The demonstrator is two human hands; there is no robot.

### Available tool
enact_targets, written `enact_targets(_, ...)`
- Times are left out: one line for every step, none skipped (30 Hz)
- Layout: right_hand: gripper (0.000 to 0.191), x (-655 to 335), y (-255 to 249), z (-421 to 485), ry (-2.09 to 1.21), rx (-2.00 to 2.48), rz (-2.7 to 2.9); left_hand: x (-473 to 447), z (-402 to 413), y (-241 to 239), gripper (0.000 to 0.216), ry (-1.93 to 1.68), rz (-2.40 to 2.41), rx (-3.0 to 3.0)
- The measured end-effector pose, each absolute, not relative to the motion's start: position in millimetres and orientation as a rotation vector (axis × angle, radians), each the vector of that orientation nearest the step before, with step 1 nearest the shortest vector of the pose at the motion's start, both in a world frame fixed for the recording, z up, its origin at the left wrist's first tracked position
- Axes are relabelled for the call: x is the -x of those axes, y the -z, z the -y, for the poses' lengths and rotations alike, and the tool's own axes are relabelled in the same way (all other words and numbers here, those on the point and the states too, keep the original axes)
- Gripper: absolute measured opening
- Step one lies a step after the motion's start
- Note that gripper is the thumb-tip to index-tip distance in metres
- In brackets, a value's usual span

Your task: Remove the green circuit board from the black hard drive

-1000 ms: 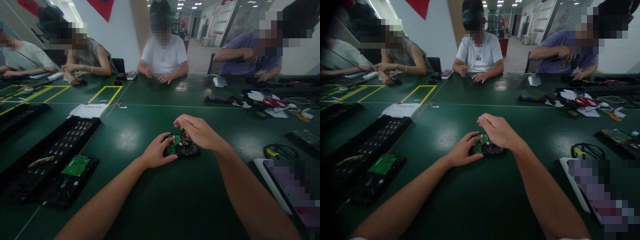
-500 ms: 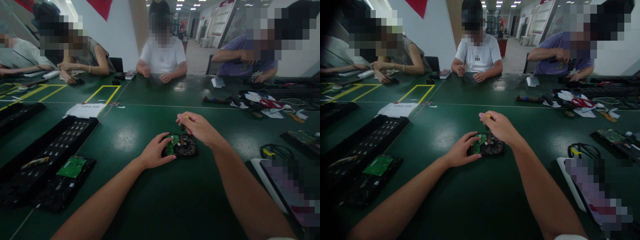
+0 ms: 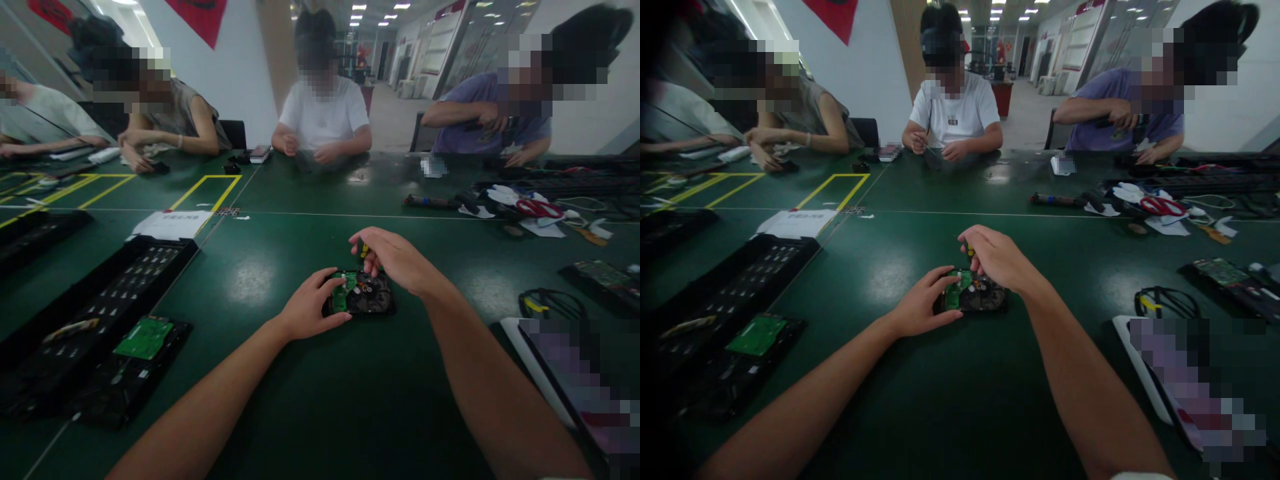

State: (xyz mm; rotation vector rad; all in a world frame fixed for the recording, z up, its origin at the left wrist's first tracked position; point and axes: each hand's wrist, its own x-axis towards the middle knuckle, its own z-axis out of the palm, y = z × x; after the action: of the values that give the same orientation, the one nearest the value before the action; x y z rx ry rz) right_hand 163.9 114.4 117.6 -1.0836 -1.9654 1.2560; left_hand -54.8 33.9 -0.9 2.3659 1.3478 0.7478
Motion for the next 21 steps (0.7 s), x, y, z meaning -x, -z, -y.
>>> enact_targets(0.038,-164.4,-118.8,-113.6,-1.229,1.079,1.992,54.8,-34.0,1.3,0.078,-0.749,-1.348,-2.367)
enact_targets(0.037,-165.0,-120.4,-112.4,-1.193,1.082,2.022,54.9,-34.1,1.6,0.078,-0.751,-1.349,-2.369)
enact_targets(0.037,-165.6,-122.2,-111.2,-1.149,1.089,2.055,54.9,-34.1,1.6,0.078,-0.752,-1.35,-2.371)
enact_targets(0.037,-166.2,-124.0,-110.0,-1.097,1.099,2.092,54.9,-34.0,1.4,0.078,-0.752,-1.35,-2.372)
enact_targets(0.037,-166.7,-125.6,-109.2,-1.043,1.106,2.124,54.9,-33.9,1.0,0.078,-0.752,-1.35,-2.371)
enact_targets(0.037,-167.1,-126.8,-108.7,-0.988,1.111,2.152,54.9,-33.7,0.5,0.078,-0.748,-1.351,-2.37)
enact_targets(0.038,-167.5,-127.5,-108.7,-0.94,1.113,2.172,54.8,-33.5,-0.1,0.077,-0.742,-1.352,-2.37)
enact_targets(0.039,-167.8,-127.8,-109.0,-0.898,1.116,2.182,54.8,-33.3,-0.8,0.077,-0.737,-1.355,-2.37)
enact_targets(0.04,-168.0,-127.7,-109.7,-0.862,1.125,2.186,54.7,-33.1,-1.5,0.077,-0.731,-1.359,-2.372)
enact_targets(0.04,-168.2,-127.6,-110.5,-0.831,1.143,2.185,54.5,-32.9,-2.2,0.077,-0.726,-1.363,-2.373)
enact_targets(0.039,-168.4,-127.4,-111.2,-0.806,1.167,2.179,54.3,-32.7,-3.1,0.078,-0.723,-1.366,-2.372)
enact_targets(0.037,-168.5,-127.3,-111.9,-0.788,1.191,2.169,54.1,-32.4,-3.9,0.079,-0.725,-1.366,-2.365)
enact_targets(0.034,-168.6,-127.4,-112.3,-0.781,1.208,2.156,53.8,-32.2,-4.7,0.081,-0.733,-1.364,-2.354)
enact_targets(0.031,-168.5,-127.7,-112.4,-0.783,1.215,2.142,53.5,-32.0,-5.4,0.082,-0.75,-1.36,-2.337)
enact_targets(0.03,-168.2,-128.1,-112.4,-0.794,1.211,2.129,53.1,-31.9,-5.8,0.084,-0.775,-1.356,-2.319)
enact_targets(0.03,-167.9,-128.5,-112.1,-0.812,1.198,2.117,52.9,-31.9,-5.9,0.084,-0.802,-1.352,-2.301)
enact_targets(0.031,-167.4,-128.8,-111.8,-0.833,1.182,2.106,52.7,-32.1,-5.4,0.082,-0.829,-1.352,-2.285)
enact_targets(0.033,-166.9,-128.8,-111.5,-0.858,1.164,2.097,52.6,-32.6,-4.3,0.077,-0.858,-1.362,-2.271)
enact_targets(0.036,-166.4,-128.5,-111.3,-0.886,1.15,2.088,52.7,-33.2,-2.7,0.069,-0.888,-1.38,-2.258)
enact_targets(0.038,-165.8,-127.9,-111.2,-0.919,1.138,2.078,52.9,-34.1,-0.6,0.061,-0.922,-1.408,-2.244)
enact_targets(0.04,-165.4,-126.9,-111.3,-0.958,1.127,2.063,53.1,-35.2,1.7,0.053,-0.955,-1.438,-2.227)
